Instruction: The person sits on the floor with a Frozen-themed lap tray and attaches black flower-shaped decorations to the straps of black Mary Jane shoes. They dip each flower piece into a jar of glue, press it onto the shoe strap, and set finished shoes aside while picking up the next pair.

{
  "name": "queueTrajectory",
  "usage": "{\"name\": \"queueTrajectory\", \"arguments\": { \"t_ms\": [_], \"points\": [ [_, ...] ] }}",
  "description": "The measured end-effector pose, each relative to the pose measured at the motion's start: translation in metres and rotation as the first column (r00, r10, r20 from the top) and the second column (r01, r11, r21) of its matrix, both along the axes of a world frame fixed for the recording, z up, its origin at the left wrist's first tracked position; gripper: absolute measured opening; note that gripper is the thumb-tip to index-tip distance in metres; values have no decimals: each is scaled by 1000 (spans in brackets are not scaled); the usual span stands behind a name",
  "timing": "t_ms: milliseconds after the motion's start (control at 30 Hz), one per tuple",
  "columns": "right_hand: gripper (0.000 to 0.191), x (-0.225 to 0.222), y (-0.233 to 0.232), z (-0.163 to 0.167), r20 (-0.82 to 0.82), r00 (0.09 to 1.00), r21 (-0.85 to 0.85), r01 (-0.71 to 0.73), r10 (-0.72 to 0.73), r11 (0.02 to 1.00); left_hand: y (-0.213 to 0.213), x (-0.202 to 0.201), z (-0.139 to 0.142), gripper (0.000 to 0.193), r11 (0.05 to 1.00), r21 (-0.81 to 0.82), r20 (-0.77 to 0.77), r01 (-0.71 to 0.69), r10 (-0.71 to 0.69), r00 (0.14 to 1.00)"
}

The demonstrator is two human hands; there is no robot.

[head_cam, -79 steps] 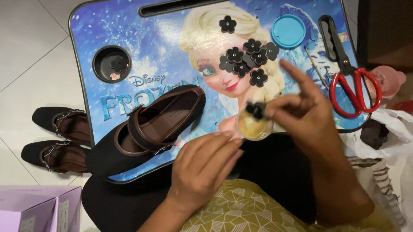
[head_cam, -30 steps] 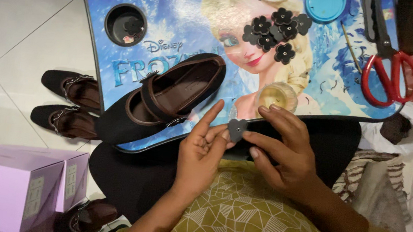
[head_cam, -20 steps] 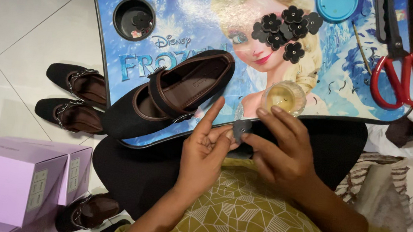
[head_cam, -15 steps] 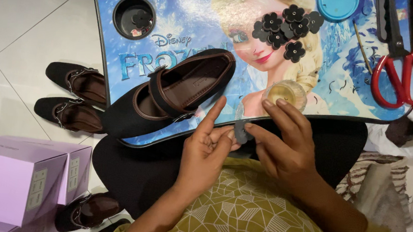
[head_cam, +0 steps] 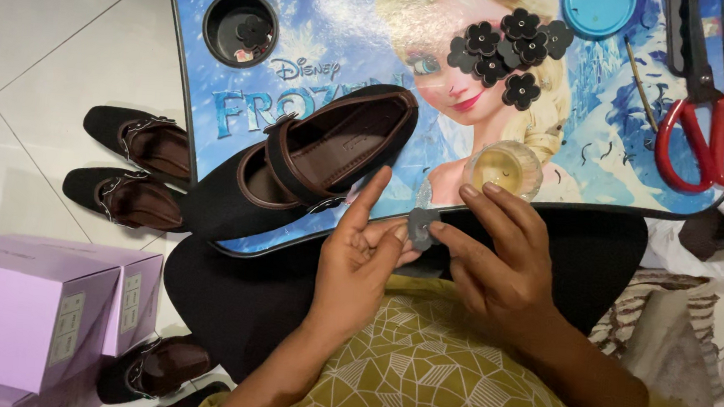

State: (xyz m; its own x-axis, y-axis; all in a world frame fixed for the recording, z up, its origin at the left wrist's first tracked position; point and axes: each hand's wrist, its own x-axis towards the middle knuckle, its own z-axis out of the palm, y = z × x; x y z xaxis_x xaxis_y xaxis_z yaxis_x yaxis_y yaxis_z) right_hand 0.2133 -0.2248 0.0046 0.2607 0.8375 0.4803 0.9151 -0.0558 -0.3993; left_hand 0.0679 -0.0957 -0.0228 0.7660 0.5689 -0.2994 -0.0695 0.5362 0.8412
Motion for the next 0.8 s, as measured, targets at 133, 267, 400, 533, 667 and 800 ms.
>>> {"name": "queueTrajectory", "arguments": {
  "t_ms": [133, 267, 400, 533, 667, 800],
  "points": [
    [39, -3, -2, 1, -2, 999, 12, -43, 43, 999, 1, -1, -1, 66, 1000, -20, -15, -13, 12, 1000],
    [38, -4, -2, 3, 74, 997, 17, -39, 38, 999, 1, -1, -2, 66, 1000, -19, -5, -15, 15, 1000],
    [38, -1, -1, 5, 211, 977, 2, 30, -30, 1000, 2, -2, -3, 67, 1000, -26, -12, -16, 16, 1000],
    [40, 10, -2, 7, 149, 977, -21, 157, -152, 987, 4, -6, -4, 66, 1000, -15, 6, -10, 10, 1000],
    [35, 13, -4, 7, -87, 970, 5, 227, -226, 974, 6, -8, -5, 67, 1000, -2, -2, 8, -8, 1000],
    [28, 22, -2, 11, -163, 964, -27, 208, -209, 978, 6, -10, -6, 65, 1000, 13, -24, 17, -17, 1000]
  ]
}}
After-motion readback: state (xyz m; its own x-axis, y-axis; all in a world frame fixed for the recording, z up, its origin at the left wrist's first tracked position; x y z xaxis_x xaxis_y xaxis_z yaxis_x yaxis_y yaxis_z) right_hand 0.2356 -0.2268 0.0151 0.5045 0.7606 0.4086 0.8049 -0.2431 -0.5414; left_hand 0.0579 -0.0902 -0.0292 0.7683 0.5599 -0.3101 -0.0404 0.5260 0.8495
